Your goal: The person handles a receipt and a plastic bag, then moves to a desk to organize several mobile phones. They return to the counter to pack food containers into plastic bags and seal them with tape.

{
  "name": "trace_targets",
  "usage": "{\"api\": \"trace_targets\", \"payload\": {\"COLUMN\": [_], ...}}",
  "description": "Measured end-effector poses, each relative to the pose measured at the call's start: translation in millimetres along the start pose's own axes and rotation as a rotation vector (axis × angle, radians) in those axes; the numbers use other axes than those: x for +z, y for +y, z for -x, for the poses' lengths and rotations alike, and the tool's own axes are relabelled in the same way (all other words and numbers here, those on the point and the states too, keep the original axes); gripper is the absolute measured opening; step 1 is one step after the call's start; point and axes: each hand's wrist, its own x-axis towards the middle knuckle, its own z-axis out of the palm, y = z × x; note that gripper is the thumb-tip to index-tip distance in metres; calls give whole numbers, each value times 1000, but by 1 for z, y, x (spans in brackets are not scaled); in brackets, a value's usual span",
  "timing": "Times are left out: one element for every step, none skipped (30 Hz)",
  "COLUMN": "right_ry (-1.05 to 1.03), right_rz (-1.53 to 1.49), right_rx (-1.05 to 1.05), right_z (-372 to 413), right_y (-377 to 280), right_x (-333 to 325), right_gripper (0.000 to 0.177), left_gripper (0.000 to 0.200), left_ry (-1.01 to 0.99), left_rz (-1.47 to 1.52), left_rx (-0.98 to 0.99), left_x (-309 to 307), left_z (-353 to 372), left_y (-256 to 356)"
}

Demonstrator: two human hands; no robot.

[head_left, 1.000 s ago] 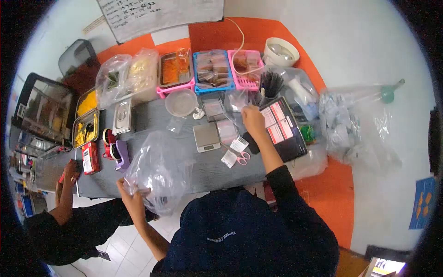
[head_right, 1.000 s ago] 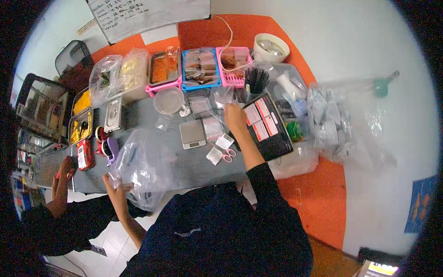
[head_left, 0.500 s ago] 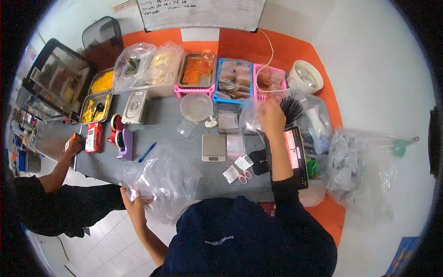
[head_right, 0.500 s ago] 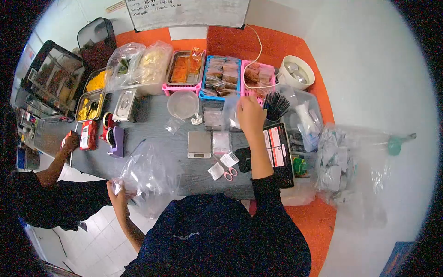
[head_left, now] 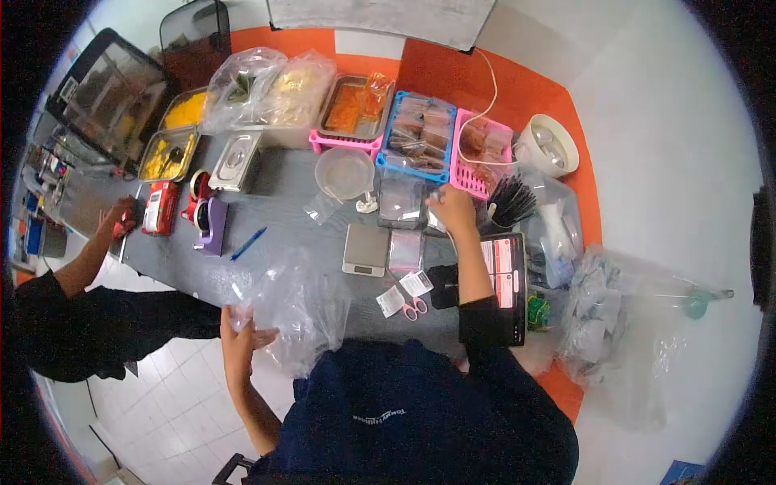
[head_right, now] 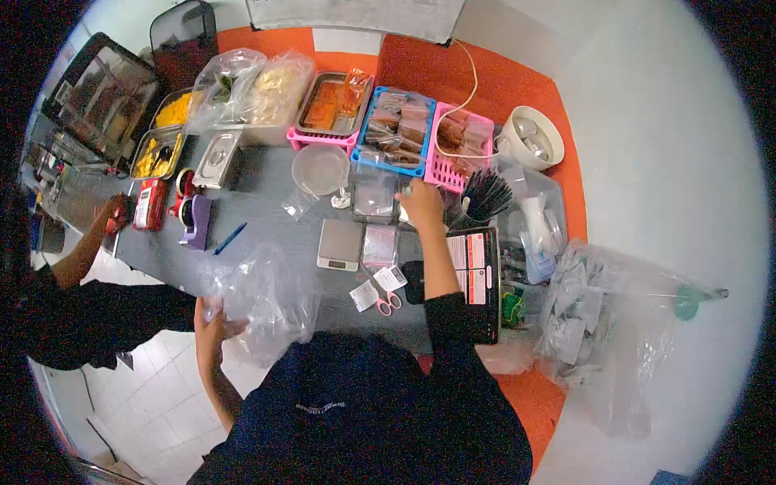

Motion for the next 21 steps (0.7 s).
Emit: {"api": "trace_targets", "payload": {"right_ry": [-81, -86, -72, -57, -57, 34, 124, 122, 40, -40, -38, -48, -58, -23, -22, 46, 115, 117, 118, 79, 32], "right_rz": [157, 157, 90, 25, 28, 62, 93, 92, 84, 77, 79, 34, -10, 26, 28, -35, -98, -246, -246, -760, -1272], "right_rx": [72, 67, 7, -57, -70, -26, 24, 24, 45, 65, 65, -46, -158, -205, -205, -176, -147, -94, -98, -81, -60], "right_z": [0, -4, -12, -20, -16, -10, -3, -4, -11, -18, -28, -37, -37, -34, -32, -28, -25, -19, -3, 23, 45], "right_y": [14, 40, 71, 86, 66, 50, 37, 40, 46, 51, 65, 77, 72, 70, 68, 65, 60, 56, 36, 3, -19], "right_x": [5, 19, 38, 46, 22, -6, -25, -28, -35, -42, -43, -42, -48, -57, -65, -72, -80, -88, -107, -129, -135], "right_gripper": [31, 31, 32, 33, 33, 32, 32, 32, 27, 22, 22, 20, 18, 15, 15, 15, 16, 13, 13, 13, 13], "left_gripper": [32, 30, 30, 28, 26, 24, 24, 24, 25, 25, 24, 24, 24, 23, 22, 22, 19, 16, 16, 13, 10], "left_ry": [-61, -123, -117, -149, -181, -134, -131, -159, -190, -192, -202, -212, -213, -232, -250, -252, -274, -294, -292, -299, -304], "left_rz": [12, 26, 31, -12, -53, -59, -58, -126, -196, -197, -284, -369, -364, -406, -449, -449, -276, -101, -99, 76, 253], "left_rx": [30, 65, 67, 33, -2, 11, 10, 92, 175, 176, 206, 238, 240, 232, 224, 225, 144, 65, 67, 44, 22], "left_x": [1, 2, 2, 2, 3, 6, 6, 5, 4, 4, 5, 7, 9, 10, 11, 13, 18, 23, 31, 42, 54], "left_z": [-2, -5, -8, -13, -15, -12, -13, -15, -17, -16, -16, -16, -15, -13, -12, -13, -16, -20, -21, -21, -22], "left_y": [-5, -8, -9, -10, -9, -8, -10, -13, -15, -15, -15, -15, -14, -11, -9, -10, -14, -16, -16, -16, -17]}}
